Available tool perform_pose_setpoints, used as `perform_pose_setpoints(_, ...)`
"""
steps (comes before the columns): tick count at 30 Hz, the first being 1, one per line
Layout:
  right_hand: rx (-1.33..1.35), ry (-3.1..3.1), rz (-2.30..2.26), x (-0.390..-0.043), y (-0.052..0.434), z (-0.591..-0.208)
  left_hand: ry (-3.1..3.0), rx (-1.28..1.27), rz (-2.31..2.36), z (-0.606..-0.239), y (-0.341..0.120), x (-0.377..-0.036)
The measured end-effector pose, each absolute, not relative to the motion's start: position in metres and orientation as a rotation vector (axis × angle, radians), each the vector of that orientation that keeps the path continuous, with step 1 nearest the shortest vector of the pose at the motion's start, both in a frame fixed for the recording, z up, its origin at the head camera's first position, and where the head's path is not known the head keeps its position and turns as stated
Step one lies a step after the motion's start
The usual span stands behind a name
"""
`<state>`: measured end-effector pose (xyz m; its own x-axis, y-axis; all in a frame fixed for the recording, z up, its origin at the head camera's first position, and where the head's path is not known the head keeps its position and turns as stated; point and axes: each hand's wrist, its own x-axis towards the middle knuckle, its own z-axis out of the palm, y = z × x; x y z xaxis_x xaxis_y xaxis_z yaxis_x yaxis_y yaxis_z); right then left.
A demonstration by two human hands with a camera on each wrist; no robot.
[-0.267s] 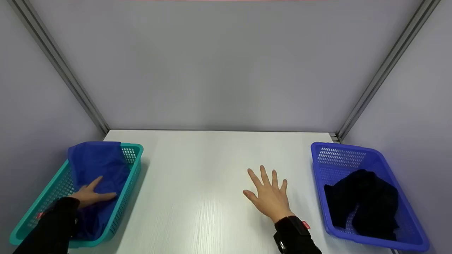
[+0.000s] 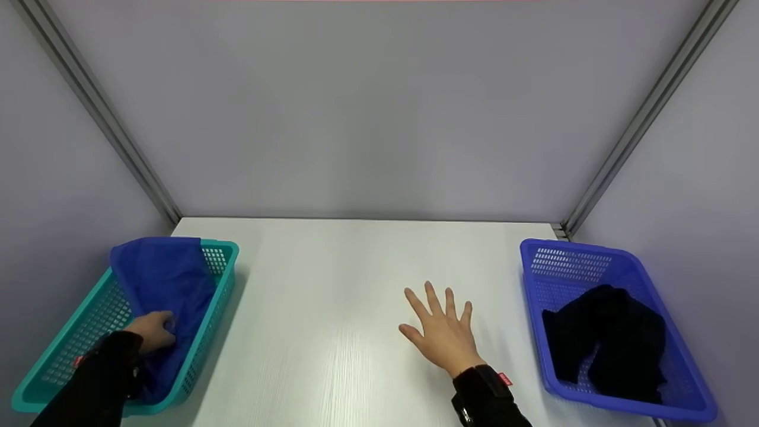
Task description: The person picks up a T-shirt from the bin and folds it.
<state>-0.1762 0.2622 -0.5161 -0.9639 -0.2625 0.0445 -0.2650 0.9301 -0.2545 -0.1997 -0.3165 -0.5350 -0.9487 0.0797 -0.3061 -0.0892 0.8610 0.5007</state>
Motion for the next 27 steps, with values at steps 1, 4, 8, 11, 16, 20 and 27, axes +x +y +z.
perform_pose_setpoints(1, 0.429, -3.076, 0.413, -0.176, 0.260, -0.516, 2.763, -0.019, 0.785, -0.531, -0.317, -0.201)
perform_pose_setpoints(4, 0.458, -3.077, 0.419, -0.174, 0.253, -0.516, 2.877, -0.111, 0.889, -0.511, -0.317, -0.207)
perform_pose_setpoints(8, 0.495, -3.066, 0.415, -0.173, 0.246, -0.514, 2.984, -0.346, 1.074, -0.472, -0.309, -0.220)
perform_pose_setpoints(11, 0.519, -3.048, 0.417, -0.174, 0.240, -0.512, 3.057, -0.463, 1.248, -0.438, -0.295, -0.229)
perform_pose_setpoints(16, 0.543, -3.039, 0.453, -0.173, 0.228, -0.511, 3.215, -0.393, 1.581, -0.380, -0.256, -0.236)
perform_pose_setpoints(20, 0.573, -3.037, 0.497, -0.173, 0.215, -0.508, 3.239, -0.177, 1.848, -0.345, -0.219, -0.236)
perform_pose_setpoints(27, 0.647, -2.963, 0.628, -0.173, 0.194, -0.494, 3.099, 0.254, 2.202, -0.323, -0.163, -0.237)
